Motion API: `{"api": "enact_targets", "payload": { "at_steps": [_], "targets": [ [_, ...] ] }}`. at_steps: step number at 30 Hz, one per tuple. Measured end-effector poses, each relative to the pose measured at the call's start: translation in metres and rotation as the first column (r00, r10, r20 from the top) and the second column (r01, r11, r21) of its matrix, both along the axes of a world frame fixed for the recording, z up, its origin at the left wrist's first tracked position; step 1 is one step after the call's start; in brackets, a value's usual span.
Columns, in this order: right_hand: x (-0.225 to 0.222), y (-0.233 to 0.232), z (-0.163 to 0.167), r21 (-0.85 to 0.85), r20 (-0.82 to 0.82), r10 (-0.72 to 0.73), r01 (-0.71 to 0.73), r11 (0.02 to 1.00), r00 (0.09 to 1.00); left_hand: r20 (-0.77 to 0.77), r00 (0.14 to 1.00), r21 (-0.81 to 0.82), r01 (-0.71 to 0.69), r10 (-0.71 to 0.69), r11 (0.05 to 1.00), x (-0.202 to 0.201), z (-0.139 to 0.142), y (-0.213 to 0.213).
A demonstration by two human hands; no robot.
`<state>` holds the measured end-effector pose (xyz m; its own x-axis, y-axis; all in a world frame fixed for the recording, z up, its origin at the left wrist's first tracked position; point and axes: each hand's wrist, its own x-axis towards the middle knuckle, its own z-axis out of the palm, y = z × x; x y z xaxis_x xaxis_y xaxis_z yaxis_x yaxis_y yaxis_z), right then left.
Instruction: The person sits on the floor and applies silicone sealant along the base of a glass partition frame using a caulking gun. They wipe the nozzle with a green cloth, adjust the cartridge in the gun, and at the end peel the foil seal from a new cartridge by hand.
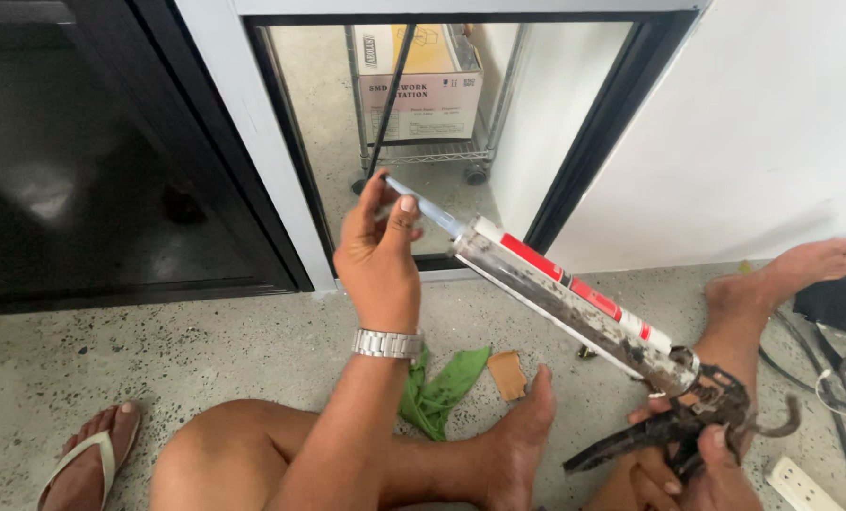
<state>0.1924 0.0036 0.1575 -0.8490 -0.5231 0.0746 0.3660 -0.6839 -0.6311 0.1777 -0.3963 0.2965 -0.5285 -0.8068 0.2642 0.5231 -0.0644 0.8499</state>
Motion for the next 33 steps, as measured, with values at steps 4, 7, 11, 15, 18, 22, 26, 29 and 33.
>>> {"api": "enact_targets", "payload": {
  "at_steps": [4, 7, 11, 15, 18, 22, 26, 29, 33],
  "targets": [
    [0.01, -0.009, 0.06, 0.173, -0.032, -0.205, 0.207, 0.963, 0.978, 0.097, 0.947, -0.64, -0.177, 0.308, 0.747, 0.022, 0.008, 0.004],
    [0.019, -0.018, 0.1, 0.515, -0.233, -0.37, 0.437, 0.737, 0.899, 0.124, 0.969, -0.864, -0.001, 0.214, 0.504, 0.045, 0.009, 0.046],
    [0.013, -0.047, 0.142, 0.58, -0.701, -0.095, 0.642, 0.502, 0.707, 0.16, 0.987, -0.946, 0.15, 0.012, 0.286, 0.056, 0.02, 0.103],
    [0.012, -0.072, 0.171, 0.438, -0.898, 0.189, 0.845, 0.306, 0.397, 0.164, 0.986, -0.975, 0.159, 0.018, 0.157, 0.054, 0.035, 0.119],
    [0.014, -0.081, 0.182, 0.421, -0.907, 0.181, 0.848, 0.322, 0.381, 0.158, 0.986, -0.983, 0.153, 0.051, 0.099, 0.05, 0.04, 0.121],
    [0.013, -0.084, 0.182, 0.4, -0.914, 0.203, 0.861, 0.314, 0.351, 0.15, 0.982, -0.989, 0.15, 0.114, 0.004, 0.047, 0.037, 0.12],
    [0.008, -0.086, 0.175, 0.484, -0.872, 0.221, 0.833, 0.267, 0.436, 0.149, 0.986, -0.989, 0.149, 0.075, 0.007, 0.048, 0.028, 0.105],
    [0.002, -0.087, 0.167, 0.468, -0.883, 0.205, 0.815, 0.341, 0.422, 0.102, 0.995, -0.992, 0.103, -0.017, 0.073, 0.052, 0.015, 0.094],
    [-0.008, -0.081, 0.148, 0.596, -0.797, 0.11, 0.742, 0.307, 0.594, 0.241, 0.965, -0.914, 0.263, -0.106, 0.311, 0.069, -0.022, 0.085]
  ]
}}
